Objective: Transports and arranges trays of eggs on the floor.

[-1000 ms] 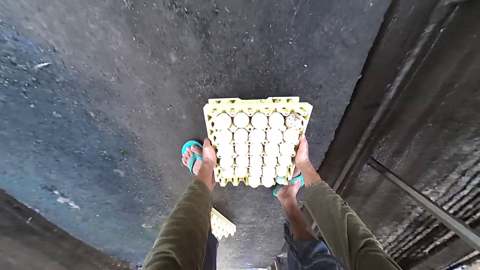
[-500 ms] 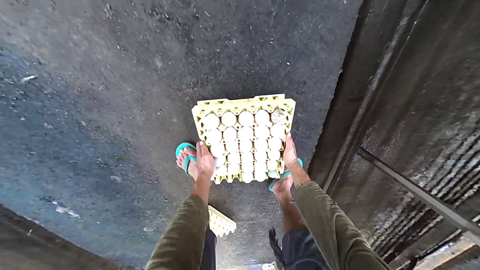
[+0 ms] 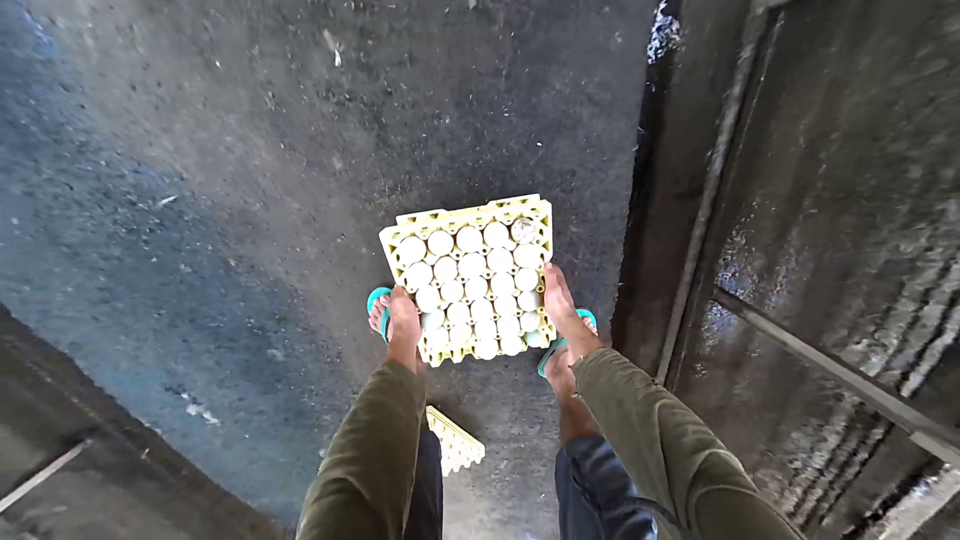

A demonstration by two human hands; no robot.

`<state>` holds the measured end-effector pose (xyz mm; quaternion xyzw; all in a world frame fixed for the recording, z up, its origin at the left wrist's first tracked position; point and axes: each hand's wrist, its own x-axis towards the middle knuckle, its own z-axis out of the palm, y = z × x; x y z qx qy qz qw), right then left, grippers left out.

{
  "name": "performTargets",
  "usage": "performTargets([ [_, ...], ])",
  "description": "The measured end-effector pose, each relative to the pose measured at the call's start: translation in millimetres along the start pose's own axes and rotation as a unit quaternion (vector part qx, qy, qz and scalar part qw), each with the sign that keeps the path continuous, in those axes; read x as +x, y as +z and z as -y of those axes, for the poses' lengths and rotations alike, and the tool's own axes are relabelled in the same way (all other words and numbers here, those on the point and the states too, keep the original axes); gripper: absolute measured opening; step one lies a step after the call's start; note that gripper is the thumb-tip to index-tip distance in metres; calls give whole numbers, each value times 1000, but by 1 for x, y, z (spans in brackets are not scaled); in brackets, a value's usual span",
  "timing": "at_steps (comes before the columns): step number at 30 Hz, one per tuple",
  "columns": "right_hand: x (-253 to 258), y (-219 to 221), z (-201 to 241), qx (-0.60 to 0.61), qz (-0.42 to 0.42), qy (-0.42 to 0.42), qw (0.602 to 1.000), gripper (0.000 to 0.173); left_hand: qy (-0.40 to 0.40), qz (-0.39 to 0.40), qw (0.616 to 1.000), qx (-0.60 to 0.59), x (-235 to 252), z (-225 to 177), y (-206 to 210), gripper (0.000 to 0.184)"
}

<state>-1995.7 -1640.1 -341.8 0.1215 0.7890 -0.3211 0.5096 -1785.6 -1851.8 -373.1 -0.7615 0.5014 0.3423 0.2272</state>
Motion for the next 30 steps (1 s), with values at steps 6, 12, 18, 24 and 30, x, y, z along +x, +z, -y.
performTargets([
  [6,-38,-8,-7,27,-14,-13,999,59,77,-21,965,-251,-28,27,-2,61],
  [12,-116,-22,-17,-70,-11,-9,997,62,40,53,927,-369,-97,65,-33,56],
  [18,-185,5,-31,-34,16,-35,999,55,-21,47,946,-319,-142,118,-84,58],
  [24,-206,100,-59,-55,44,29,997,59,-39,63,945,-319,-78,183,-124,59],
  [30,-163,251,-61,-111,60,32,991,60,0,-146,957,-249,78,278,-159,60],
])
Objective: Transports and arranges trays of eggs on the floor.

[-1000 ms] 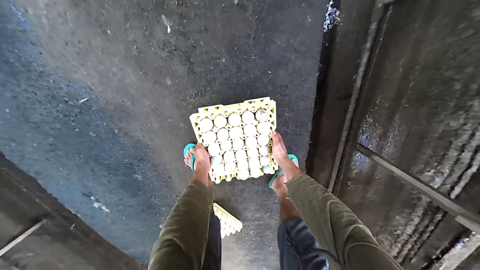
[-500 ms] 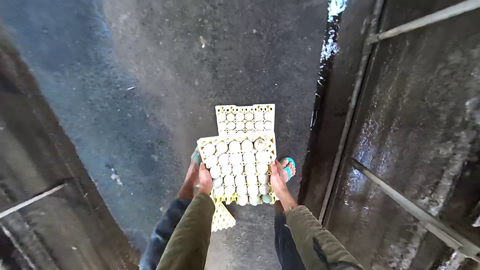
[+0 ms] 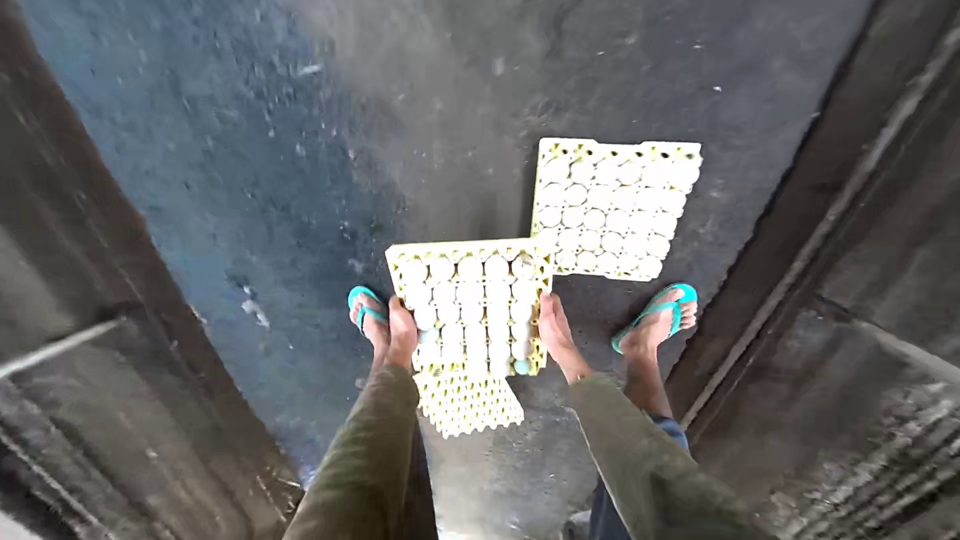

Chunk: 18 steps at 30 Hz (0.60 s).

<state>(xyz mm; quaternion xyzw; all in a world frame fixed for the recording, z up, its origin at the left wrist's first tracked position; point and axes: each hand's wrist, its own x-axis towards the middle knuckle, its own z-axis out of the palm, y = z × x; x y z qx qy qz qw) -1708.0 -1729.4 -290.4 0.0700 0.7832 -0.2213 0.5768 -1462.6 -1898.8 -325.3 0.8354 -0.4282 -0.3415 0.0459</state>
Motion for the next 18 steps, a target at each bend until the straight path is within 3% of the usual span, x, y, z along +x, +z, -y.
performTargets([
  [4,46,64,37,-70,-19,-29,997,63,-38,3,995,90,78,42,-1,63],
  [8,86,103,58,-98,-37,-47,993,73,-133,4,970,203,114,46,11,84],
  [9,92,106,62,-106,-36,-50,992,74,-160,14,969,186,117,38,15,87],
  [11,101,110,67,-133,-31,-55,989,75,-223,52,973,39,119,21,20,86],
  [13,111,115,64,-161,-37,-61,984,75,-246,73,962,-93,121,17,25,78],
  [14,116,118,61,-169,-42,-59,983,76,-243,94,960,-102,122,18,25,76],
  [16,119,121,55,-173,-48,-54,982,80,-206,124,970,25,122,29,18,82],
  [18,114,119,50,-174,-44,-51,983,90,-152,42,969,192,124,56,21,95],
])
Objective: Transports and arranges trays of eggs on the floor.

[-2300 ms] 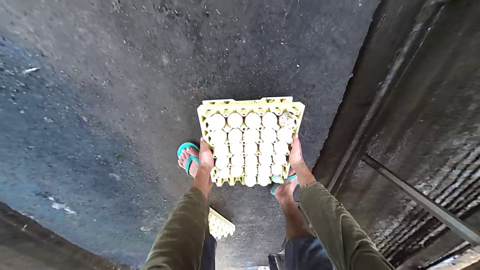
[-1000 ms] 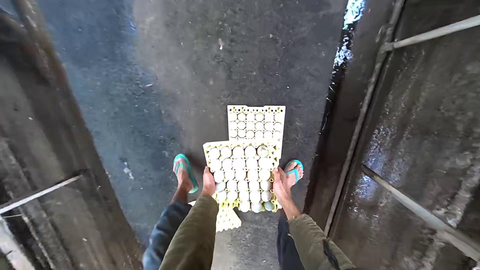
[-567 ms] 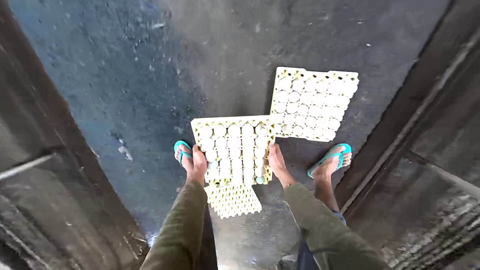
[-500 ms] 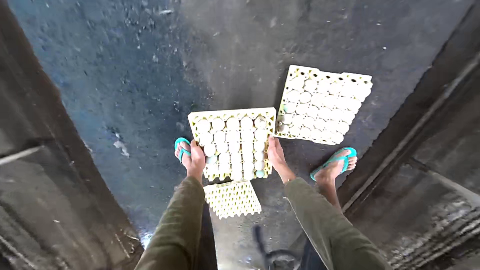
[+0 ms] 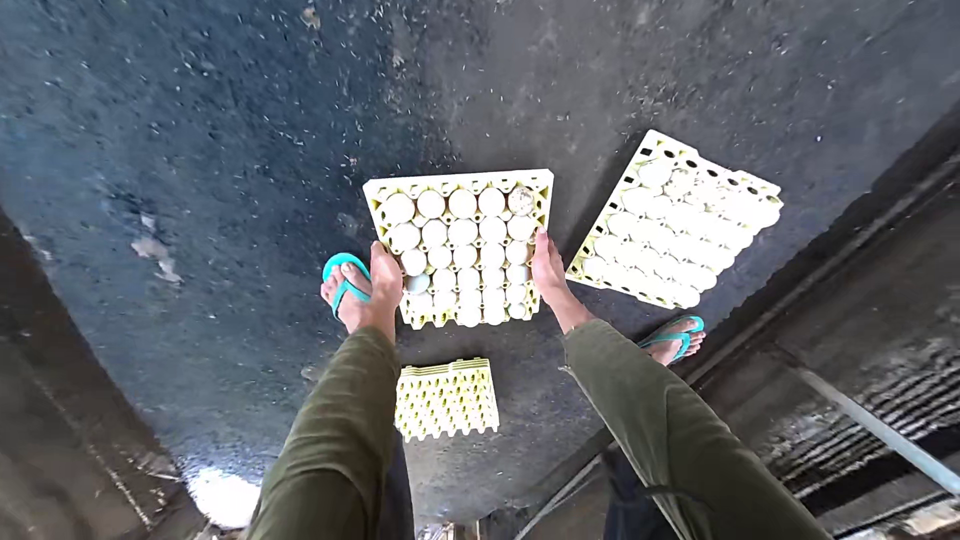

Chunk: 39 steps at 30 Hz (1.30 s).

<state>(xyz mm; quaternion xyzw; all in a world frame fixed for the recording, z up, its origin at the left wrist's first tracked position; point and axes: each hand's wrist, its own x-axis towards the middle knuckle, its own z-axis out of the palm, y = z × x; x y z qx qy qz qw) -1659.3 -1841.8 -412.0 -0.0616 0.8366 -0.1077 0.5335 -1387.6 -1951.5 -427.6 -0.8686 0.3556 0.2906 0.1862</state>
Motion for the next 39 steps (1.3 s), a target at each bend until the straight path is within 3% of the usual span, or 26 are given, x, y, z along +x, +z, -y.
performTargets([
  [4,9,3,4,-5,6,-6,1000,81,-10,-12,1000,19,0,-3,-6,98],
  [7,-2,3,2,-12,-8,3,1000,80,69,-56,994,68,19,21,11,95],
  [12,-33,10,8,-4,-53,4,999,65,180,-45,973,134,-2,22,-9,64],
  [14,-36,13,12,7,-72,17,997,61,160,-20,977,141,-17,8,-17,62],
  [17,-36,15,20,12,-83,41,996,61,167,-50,972,158,-6,15,-8,65],
  [21,-31,11,23,6,-79,63,995,66,167,-24,975,143,1,14,-9,63],
  [28,-18,-3,10,32,-26,63,997,80,93,-47,994,41,5,20,-6,97],
  [39,-39,-27,9,81,26,38,996,79,114,-18,992,-59,-6,19,-22,73],
])
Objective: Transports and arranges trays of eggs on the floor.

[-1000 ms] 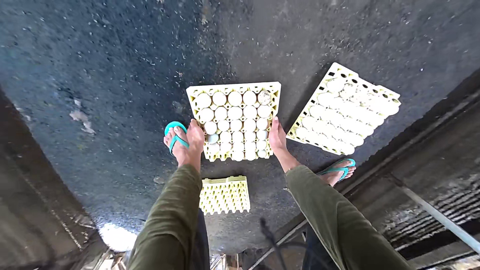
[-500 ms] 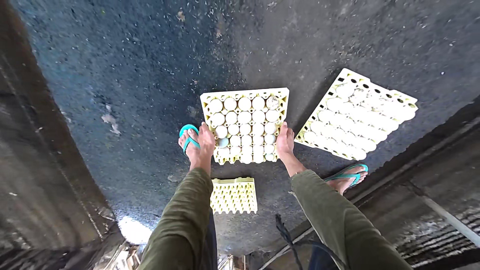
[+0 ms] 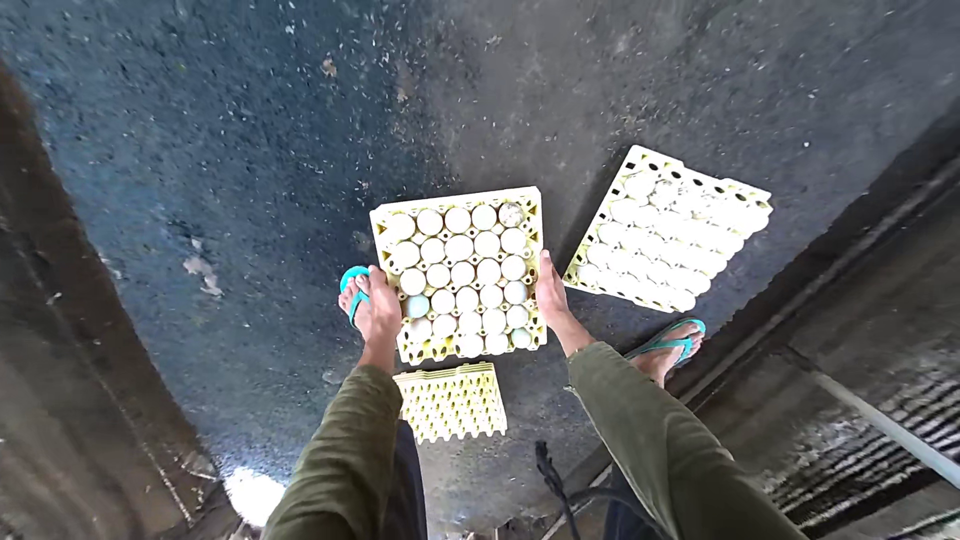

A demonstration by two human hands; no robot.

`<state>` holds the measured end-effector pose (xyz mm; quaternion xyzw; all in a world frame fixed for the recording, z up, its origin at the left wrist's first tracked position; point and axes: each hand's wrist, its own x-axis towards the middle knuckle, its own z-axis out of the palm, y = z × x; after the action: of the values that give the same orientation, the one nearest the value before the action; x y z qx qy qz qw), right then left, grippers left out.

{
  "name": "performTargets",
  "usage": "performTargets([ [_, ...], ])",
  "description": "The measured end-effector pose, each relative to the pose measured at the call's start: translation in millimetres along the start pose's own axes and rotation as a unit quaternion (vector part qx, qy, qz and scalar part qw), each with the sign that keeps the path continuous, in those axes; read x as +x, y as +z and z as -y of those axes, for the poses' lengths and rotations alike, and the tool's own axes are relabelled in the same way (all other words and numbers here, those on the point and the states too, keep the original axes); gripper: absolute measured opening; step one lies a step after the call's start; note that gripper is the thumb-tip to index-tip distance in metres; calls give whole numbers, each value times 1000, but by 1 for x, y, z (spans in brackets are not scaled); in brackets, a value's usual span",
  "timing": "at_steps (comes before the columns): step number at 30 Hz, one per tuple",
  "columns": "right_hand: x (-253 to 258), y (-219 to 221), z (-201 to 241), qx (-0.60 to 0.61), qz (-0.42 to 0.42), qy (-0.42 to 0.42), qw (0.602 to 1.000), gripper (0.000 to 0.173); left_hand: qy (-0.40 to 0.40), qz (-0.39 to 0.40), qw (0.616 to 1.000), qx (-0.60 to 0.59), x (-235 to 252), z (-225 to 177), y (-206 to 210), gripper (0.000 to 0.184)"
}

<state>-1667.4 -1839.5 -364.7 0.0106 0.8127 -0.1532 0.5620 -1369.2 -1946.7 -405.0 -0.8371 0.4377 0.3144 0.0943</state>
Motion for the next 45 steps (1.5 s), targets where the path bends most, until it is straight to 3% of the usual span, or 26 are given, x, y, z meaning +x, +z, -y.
performTargets([
  [3,-10,-4,6,9,6,5,1000,77,-18,0,991,-136,-1,5,-3,67],
  [7,-20,-8,4,69,-25,-15,997,66,-26,70,941,-330,-33,-16,-18,58],
  [11,-37,-24,1,92,-18,-44,995,61,2,114,893,-436,-57,-23,-31,56],
  [14,-45,-47,-13,131,-46,-42,989,61,82,139,914,-373,-70,-19,-34,57],
  [16,-47,-71,-22,135,-77,-17,988,65,138,107,943,-284,-89,-32,-29,51],
  [18,-46,-103,-32,137,-107,14,985,68,152,106,958,-219,-122,-62,-22,49],
  [20,-43,-139,-45,138,-147,30,979,71,148,192,948,-206,-164,-109,-13,53],
  [23,-33,-197,-62,125,-210,39,969,73,141,284,922,-221,-194,-157,32,56],
  [29,23,-281,-92,139,-282,41,948,80,178,331,907,-190,-219,-234,140,69],
  [34,72,-303,-106,174,-294,53,938,81,170,332,912,-170,-220,-268,189,74],
  [40,97,-299,-121,177,-301,51,936,78,161,317,918,-174,-204,-256,214,75],
  [45,96,-306,-122,161,-279,51,946,82,148,349,909,-176,-198,-252,223,77],
])
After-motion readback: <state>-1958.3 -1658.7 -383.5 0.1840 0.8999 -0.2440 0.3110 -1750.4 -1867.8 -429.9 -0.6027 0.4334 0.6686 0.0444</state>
